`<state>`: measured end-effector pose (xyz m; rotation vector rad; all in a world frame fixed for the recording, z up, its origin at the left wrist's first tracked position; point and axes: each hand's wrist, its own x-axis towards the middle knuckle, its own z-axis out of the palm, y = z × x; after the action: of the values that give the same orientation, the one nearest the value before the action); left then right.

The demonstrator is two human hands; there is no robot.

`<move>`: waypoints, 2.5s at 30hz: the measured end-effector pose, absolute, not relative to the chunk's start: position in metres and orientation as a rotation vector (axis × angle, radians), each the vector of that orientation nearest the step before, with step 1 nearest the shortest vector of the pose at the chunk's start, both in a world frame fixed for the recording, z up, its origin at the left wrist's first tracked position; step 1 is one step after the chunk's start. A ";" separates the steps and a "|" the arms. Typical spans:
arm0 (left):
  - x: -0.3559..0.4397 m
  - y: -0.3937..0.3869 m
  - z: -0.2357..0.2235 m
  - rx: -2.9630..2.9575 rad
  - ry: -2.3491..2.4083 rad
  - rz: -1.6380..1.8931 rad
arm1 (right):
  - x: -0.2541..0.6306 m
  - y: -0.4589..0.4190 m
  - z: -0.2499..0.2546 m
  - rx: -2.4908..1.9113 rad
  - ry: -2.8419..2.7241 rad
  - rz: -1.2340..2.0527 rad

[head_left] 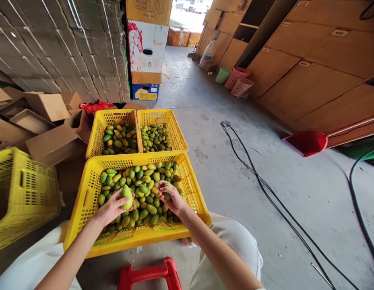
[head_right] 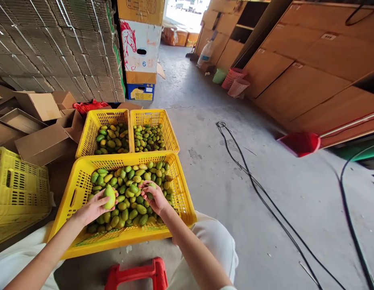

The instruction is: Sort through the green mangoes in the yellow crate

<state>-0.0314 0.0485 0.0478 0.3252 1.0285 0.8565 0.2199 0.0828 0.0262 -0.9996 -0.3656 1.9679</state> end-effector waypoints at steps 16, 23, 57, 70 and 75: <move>-0.027 0.054 0.043 0.098 1.066 0.958 | 0.220 0.086 0.024 -0.773 -0.281 2.108; -0.028 0.050 0.039 0.285 1.041 0.921 | 0.217 0.078 0.031 -0.889 -0.382 2.117; -0.029 0.047 0.041 0.297 0.912 1.073 | 0.218 0.082 0.029 -0.895 -0.383 2.021; -0.028 0.052 0.050 0.085 0.917 1.079 | 0.217 0.084 0.032 -0.807 -0.336 2.109; -0.029 0.051 0.049 0.083 0.904 1.009 | 0.215 0.082 0.030 -0.847 -0.390 2.010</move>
<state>-0.0289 0.0506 0.0493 0.0830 0.9037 1.0085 0.2147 0.0817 0.0304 -0.8472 -0.3904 2.0103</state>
